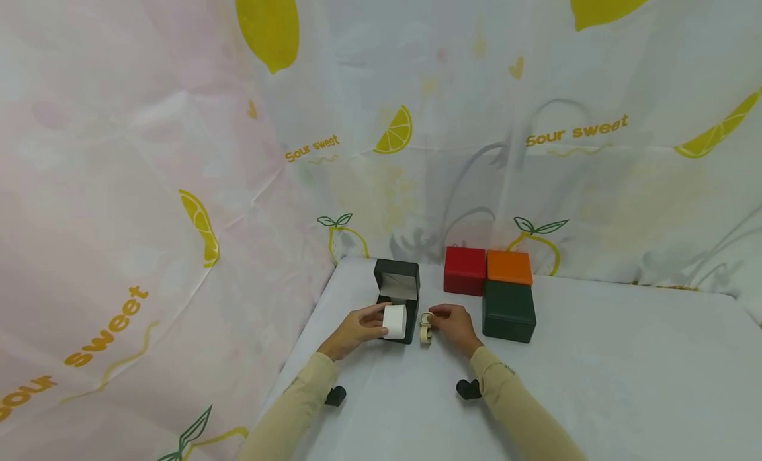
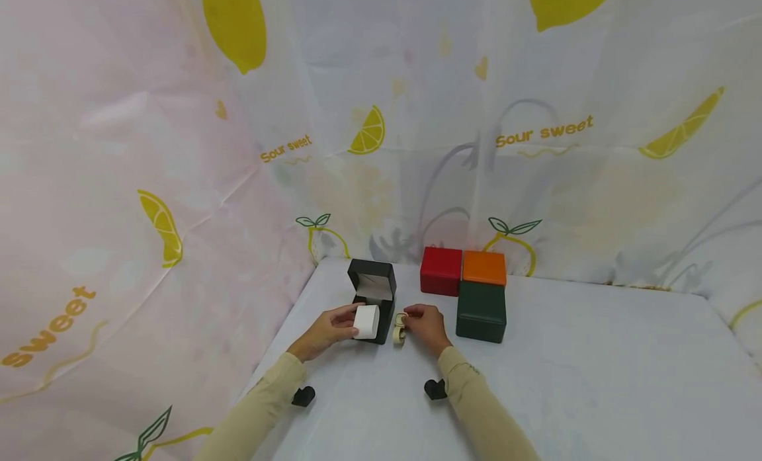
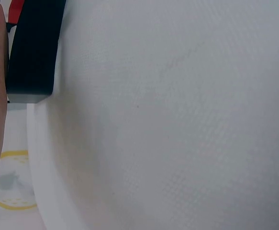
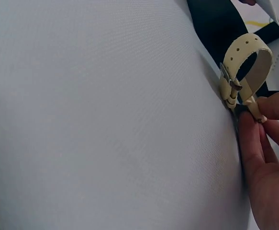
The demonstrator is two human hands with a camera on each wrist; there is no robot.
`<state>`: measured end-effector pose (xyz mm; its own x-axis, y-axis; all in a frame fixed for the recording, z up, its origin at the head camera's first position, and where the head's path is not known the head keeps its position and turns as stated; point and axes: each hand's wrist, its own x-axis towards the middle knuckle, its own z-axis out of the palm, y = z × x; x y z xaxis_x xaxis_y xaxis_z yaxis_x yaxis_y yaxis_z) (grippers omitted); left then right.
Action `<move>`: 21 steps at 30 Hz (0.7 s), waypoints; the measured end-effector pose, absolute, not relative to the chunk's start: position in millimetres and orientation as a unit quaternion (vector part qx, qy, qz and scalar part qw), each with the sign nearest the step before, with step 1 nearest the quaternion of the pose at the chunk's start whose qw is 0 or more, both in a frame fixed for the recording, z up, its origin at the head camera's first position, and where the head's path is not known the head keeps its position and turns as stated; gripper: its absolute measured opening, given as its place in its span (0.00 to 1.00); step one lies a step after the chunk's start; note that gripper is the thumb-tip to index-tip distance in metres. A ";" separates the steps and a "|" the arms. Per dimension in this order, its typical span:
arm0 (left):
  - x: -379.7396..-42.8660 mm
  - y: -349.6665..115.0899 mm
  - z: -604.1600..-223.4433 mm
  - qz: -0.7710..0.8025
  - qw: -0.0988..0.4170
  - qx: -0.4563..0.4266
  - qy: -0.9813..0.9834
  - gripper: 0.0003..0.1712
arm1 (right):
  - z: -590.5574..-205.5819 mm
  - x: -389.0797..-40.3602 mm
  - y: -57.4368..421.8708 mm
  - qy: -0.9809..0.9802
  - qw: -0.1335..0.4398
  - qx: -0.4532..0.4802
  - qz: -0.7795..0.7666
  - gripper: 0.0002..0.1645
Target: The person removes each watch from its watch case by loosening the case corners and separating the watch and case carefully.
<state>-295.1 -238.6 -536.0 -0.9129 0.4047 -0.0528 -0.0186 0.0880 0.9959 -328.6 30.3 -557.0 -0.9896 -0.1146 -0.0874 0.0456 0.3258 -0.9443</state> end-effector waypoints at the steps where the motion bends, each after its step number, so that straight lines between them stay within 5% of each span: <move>1: -295.3 -238.6 -535.9 0.662 0.161 0.135 0.719 0.42 | -557.1 -328.9 29.9 0.817 0.064 -0.023 -0.572 0.14; 21: -290.8 -238.3 -530.3 0.657 0.161 0.157 0.720 0.42 | -559.9 -331.3 28.0 0.861 0.004 -0.065 -0.505 0.13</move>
